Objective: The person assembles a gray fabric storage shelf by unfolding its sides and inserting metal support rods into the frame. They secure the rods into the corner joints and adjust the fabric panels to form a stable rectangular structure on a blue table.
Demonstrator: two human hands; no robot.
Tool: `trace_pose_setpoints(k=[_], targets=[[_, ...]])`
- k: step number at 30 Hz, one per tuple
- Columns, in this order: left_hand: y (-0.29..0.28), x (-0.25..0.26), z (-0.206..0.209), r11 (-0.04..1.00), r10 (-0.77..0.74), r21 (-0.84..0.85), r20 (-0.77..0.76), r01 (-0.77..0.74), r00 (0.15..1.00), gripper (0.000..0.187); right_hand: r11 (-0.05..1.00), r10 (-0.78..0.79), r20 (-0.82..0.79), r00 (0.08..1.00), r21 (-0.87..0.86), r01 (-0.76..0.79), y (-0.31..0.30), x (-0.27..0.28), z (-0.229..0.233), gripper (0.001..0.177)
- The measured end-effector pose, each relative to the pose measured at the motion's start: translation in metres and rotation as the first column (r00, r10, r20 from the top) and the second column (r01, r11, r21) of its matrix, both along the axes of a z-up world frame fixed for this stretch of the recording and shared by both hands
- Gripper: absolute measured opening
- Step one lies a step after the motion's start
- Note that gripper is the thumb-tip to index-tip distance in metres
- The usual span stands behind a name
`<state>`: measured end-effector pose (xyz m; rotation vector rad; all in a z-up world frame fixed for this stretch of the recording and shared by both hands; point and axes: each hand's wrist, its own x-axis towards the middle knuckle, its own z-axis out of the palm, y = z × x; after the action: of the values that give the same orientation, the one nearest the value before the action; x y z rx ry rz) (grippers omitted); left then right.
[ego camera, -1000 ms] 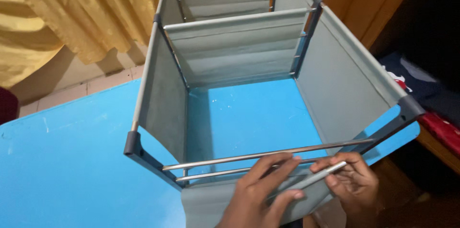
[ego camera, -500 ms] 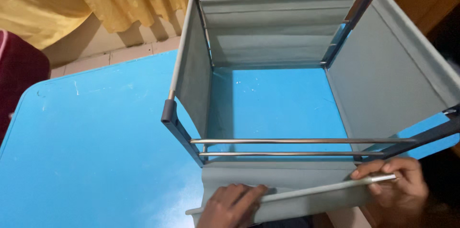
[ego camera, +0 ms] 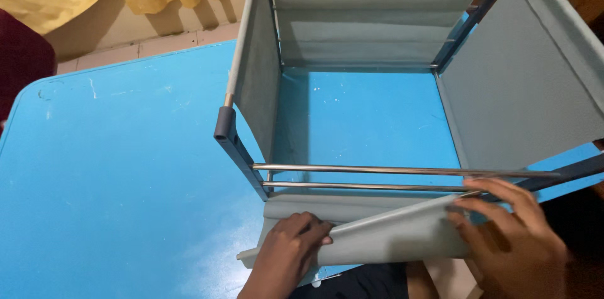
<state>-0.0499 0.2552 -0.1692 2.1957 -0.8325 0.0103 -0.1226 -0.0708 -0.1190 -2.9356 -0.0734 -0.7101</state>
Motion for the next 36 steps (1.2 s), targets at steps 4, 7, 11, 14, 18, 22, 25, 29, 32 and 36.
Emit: trace_pose_setpoints(k=[4,7,11,14,18,22,25,29,32,36], targets=[[-0.008,-0.002,-0.013,0.997,-0.026,0.075,-0.062,0.031,0.998,0.026,0.936,0.334,0.058,0.941,0.1,-0.339,0.027,0.012,0.011,0.014],[-0.013,0.0,-0.021,0.993,-0.056,0.099,-0.022,0.058,0.998,0.026,0.825,0.505,-0.029,0.863,0.309,-0.473,0.054,0.023,0.011,0.026],[-0.013,0.002,-0.021,0.998,-0.035,0.056,0.037,0.033,0.999,0.019,0.753,0.586,-0.21,0.783,0.498,-0.43,0.083,0.05,-0.002,0.028],[-0.013,0.003,-0.019,1.0,0.0,-0.023,0.109,0.002,0.994,0.017,0.729,0.621,-0.239,0.746,0.525,-0.439,0.095,0.063,-0.014,0.029],[-0.007,-0.002,-0.013,0.994,0.054,-0.104,0.115,-0.042,0.992,0.016,0.742,0.582,-0.251,0.774,0.554,-0.378,0.101,0.068,-0.017,0.03],[0.008,-0.008,-0.008,0.981,0.103,-0.179,0.186,-0.07,0.977,0.019,0.769,0.556,-0.286,0.78,0.533,-0.353,0.108,0.071,-0.018,0.031],[0.019,-0.012,-0.008,0.973,0.13,-0.214,0.218,-0.083,0.967,0.019,0.77,0.558,-0.271,0.784,0.521,-0.368,0.115,0.072,-0.02,0.032],[0.029,-0.019,-0.012,0.957,0.178,-0.273,0.266,-0.103,0.947,0.019,0.787,0.532,-0.256,0.807,0.5,-0.36,0.124,0.074,-0.019,0.031],[0.037,-0.022,-0.019,0.923,0.288,-0.343,0.319,-0.173,0.903,0.016,0.784,0.52,-0.287,0.805,0.535,-0.316,0.136,0.078,-0.015,0.03],[0.049,-0.012,-0.025,0.795,0.558,-0.414,0.213,-0.443,0.802,0.009,0.866,0.441,-0.538,0.719,0.467,-0.181,0.157,0.097,-0.008,0.039]])
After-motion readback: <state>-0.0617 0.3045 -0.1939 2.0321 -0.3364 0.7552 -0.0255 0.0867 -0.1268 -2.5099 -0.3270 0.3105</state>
